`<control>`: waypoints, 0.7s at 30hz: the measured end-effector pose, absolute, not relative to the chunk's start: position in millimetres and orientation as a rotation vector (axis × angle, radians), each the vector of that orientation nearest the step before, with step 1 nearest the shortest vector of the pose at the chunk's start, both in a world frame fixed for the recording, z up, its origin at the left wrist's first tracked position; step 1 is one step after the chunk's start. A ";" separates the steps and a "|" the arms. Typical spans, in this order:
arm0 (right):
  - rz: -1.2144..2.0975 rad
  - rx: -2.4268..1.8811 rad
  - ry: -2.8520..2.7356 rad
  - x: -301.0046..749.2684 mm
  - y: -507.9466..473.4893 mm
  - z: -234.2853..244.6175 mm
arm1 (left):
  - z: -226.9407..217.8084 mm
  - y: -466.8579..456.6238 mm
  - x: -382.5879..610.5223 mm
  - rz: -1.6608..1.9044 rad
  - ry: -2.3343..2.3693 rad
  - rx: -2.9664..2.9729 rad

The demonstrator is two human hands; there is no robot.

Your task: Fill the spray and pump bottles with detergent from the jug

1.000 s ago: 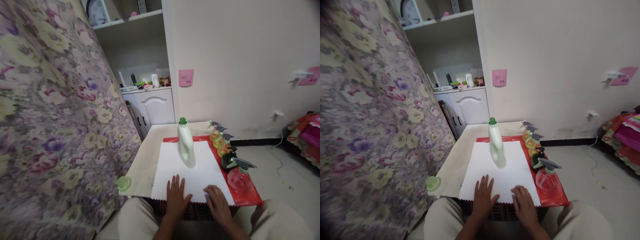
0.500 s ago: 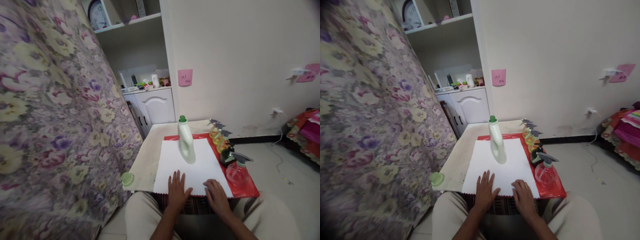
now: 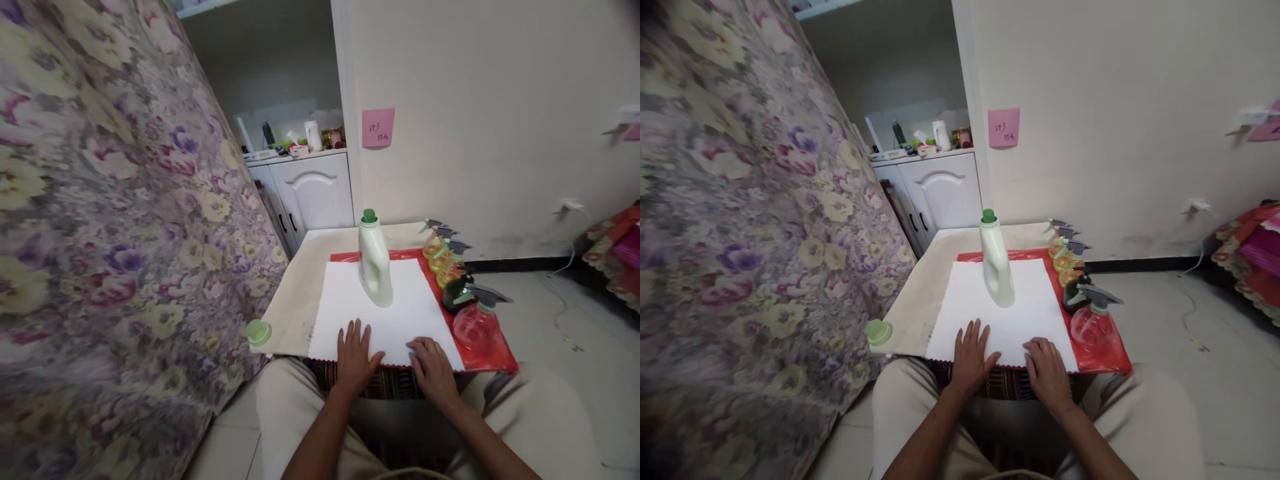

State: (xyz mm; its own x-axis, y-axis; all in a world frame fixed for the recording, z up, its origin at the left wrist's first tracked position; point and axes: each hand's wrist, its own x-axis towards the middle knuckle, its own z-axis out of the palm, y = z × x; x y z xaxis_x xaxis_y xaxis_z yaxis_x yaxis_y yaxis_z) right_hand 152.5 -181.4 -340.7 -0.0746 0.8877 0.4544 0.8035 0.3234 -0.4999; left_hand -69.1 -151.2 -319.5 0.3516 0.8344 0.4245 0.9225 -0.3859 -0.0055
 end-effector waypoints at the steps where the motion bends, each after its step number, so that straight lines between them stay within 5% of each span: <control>1: 0.149 -1.489 -1.884 152.1 -181.6 -340.7 | -318.6 -151.3 -69.3 -0.525 -1.576 -2.366; 21: 0.065 -1.419 -1.812 139.4 -171.0 -347.0 | -331.9 -98.1 -112.9 -0.507 -1.605 -2.121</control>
